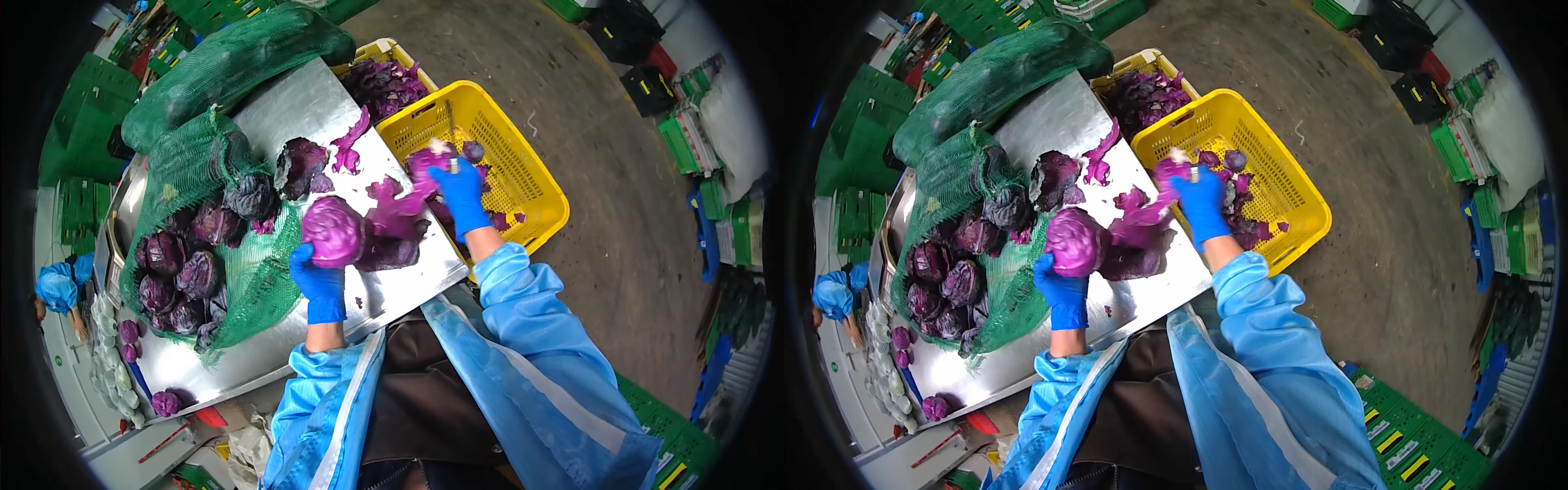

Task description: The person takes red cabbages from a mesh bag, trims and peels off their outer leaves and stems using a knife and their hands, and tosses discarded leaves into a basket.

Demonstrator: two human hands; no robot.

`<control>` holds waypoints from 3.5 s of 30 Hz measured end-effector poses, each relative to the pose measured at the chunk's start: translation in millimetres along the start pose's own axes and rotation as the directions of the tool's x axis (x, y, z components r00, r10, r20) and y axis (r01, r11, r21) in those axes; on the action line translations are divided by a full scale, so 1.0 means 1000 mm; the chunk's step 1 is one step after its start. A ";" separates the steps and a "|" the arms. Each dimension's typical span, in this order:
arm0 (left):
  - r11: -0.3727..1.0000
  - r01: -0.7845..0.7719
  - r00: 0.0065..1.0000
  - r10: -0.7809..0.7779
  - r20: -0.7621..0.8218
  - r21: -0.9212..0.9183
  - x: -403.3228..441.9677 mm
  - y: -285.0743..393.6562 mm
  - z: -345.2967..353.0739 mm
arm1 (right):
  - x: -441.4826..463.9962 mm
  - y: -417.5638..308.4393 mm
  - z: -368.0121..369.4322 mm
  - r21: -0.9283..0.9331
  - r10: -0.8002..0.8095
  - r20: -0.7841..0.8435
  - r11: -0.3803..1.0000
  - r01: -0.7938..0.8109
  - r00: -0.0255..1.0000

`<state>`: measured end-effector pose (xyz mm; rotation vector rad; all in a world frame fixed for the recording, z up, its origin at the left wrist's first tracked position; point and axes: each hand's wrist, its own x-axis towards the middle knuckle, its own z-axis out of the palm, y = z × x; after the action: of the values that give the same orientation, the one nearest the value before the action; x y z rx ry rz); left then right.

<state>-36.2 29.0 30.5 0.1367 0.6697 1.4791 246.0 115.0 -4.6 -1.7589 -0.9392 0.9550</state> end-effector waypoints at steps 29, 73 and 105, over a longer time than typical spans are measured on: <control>0.941 0.326 0.931 -0.337 -0.141 -0.094 -0.005 0.001 0.031 | -0.067 -0.063 0.005 0.117 -0.365 0.614 0.919 0.376 0.700; 0.969 0.238 0.971 -0.238 -0.012 0.065 -0.007 -0.013 0.024 | -0.087 -0.097 -0.007 -0.014 -0.403 0.467 0.887 0.462 0.787; 0.740 -0.673 0.652 0.603 -0.459 0.016 -0.191 0.293 -0.247 | -0.050 -0.004 0.011 0.203 -0.131 0.246 0.976 0.081 0.960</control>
<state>-402.6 -192.6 32.5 -0.1059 0.9188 2.2966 214.7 76.0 5.9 -1.4308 -1.0574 1.1821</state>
